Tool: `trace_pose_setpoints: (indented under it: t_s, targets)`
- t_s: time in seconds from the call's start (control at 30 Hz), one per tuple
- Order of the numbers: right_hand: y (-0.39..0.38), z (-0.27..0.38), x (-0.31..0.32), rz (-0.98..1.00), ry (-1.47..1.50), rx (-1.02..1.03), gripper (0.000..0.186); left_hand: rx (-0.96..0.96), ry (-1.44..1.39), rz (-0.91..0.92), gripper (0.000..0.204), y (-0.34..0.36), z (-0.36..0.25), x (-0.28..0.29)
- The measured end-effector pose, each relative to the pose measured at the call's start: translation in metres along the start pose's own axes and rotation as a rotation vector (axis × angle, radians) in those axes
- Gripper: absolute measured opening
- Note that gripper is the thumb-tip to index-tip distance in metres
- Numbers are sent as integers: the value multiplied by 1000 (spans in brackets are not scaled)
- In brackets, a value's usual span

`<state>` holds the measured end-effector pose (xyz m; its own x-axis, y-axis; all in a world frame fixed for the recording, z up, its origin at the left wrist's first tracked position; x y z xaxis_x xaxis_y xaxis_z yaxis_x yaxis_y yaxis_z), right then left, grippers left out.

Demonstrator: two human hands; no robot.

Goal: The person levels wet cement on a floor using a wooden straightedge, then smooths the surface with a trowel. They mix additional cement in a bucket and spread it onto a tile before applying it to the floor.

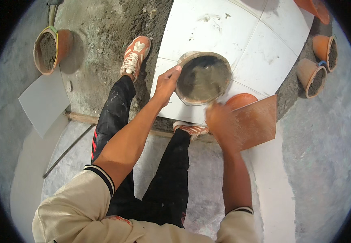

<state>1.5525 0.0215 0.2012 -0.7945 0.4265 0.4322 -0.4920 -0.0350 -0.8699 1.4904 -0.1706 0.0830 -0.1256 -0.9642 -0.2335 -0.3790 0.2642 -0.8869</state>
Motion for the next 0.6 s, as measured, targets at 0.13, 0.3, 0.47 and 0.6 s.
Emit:
trace_pose_setpoints:
  t_s: [0.13, 0.3, 0.47, 0.6]
  targets:
    - [55, -69, -31, 72, 29, -220, 39, -26, 67, 64, 65, 5, -5, -26]
    - [21, 14, -37, 161, 104, -39, 39, -44, 76, 25, 66, 3, -3, -12]
    - [12, -21, 32, -33, -203, -76, 31, -54, 32, 27, 65, 9, -6, -3]
    - [68, -71, 8, 187, -220, -207, 29, -21, 65, 19, 64, 16, -6, -2]
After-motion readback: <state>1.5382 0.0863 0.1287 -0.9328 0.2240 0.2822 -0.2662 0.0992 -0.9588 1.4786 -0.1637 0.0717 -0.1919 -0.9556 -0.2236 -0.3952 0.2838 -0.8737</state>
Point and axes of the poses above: each hand's wrist, its own y-axis towards the middle knuckle, its own x-axis out of the back of the hand, z = x × y, the point moved 9 cm from there along y, towards the middle knuckle, and after that the axes turned 9 degrees about z, right-handed, at the moved point
